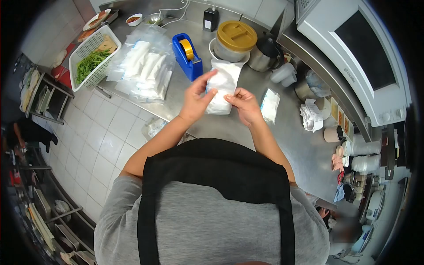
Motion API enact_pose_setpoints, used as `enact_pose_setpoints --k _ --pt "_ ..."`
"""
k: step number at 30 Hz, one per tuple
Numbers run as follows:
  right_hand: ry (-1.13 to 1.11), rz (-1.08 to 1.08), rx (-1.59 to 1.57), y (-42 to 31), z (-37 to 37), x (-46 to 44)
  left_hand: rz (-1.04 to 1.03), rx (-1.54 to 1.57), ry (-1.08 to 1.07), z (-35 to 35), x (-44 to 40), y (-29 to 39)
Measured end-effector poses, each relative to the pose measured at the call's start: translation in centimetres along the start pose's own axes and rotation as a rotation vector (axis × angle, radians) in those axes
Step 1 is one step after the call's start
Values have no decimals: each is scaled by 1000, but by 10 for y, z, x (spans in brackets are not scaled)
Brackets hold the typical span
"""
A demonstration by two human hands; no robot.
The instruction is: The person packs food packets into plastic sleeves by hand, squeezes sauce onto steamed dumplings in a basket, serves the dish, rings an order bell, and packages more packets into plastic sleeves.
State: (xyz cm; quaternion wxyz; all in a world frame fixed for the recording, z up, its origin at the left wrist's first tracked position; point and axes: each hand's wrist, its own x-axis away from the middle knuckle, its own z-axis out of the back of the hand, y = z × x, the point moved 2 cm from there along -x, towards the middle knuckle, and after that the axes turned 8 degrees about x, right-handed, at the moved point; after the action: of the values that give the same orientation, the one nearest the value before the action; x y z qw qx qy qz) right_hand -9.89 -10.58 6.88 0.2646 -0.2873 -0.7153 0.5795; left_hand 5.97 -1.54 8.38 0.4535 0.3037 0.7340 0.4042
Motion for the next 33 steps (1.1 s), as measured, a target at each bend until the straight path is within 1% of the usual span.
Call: enact_pose_setpoints --k 1,2,3,4,5,7,8,9,10,11,12,14,15,16,17,18,19,20,21,23,26,29,31,32,33 --pt "105 258 323 -16 -2 7 38 71 18 0 0 4" --pt "210 514 649 -33 -5 18 27 159 -35 2 1 11" --pt "311 768 978 -46 -8 27 300 416 -8 1 2 18" --pt "320 867 1183 -46 -1 32 576 669 20 -1 4 25" --pt "335 922 1237 -45 3 37 857 917 52 -3 9 27" --pt "359 1032 1341 -41 10 46 857 843 -149 -8 16 8" --pt "351 1006 1352 -36 16 51 780 637 -174 -15 23 0" --pt "457 845 1140 -28 19 55 699 434 -198 -25 28 -4" --pt "552 684 925 -17 17 60 644 437 -134 -35 30 -10" --pt "635 526 708 -5 19 66 627 395 -127 -42 33 -16" --pt "534 269 292 13 25 71 608 354 -120 -48 37 -23" --pt "575 106 128 23 13 86 563 316 -136 -62 42 -34" --pt "594 25 45 27 11 88 549 241 -164 -66 44 -35" --pt "566 107 -40 35 17 87 535 165 -191 -70 45 -37" --pt "596 157 21 35 26 86 520 89 -220 -73 46 -39" --pt "627 209 84 31 40 84 489 109 -233 -76 46 -44" --pt "657 263 148 27 56 79 520 110 -234 -78 45 -42" --pt "703 283 150 23 74 70 552 111 -233 -77 45 -39" --pt "704 288 192 21 92 64 585 112 -233 -75 45 -37" --pt "702 293 275 22 130 53 579 149 -225 -71 44 -38" --pt "713 23 369 50 176 41 571 150 -174 -61 48 -39" --pt "937 289 1348 50 161 49 554 124 -113 -47 44 -34" --pt "802 148 1576 19 101 60 558 100 -67 -38 43 -28" --pt "727 75 1684 8 81 65 559 89 -77 -37 43 -28" --pt "720 -3 1700 18 86 65 558 73 -82 -34 43 -29"
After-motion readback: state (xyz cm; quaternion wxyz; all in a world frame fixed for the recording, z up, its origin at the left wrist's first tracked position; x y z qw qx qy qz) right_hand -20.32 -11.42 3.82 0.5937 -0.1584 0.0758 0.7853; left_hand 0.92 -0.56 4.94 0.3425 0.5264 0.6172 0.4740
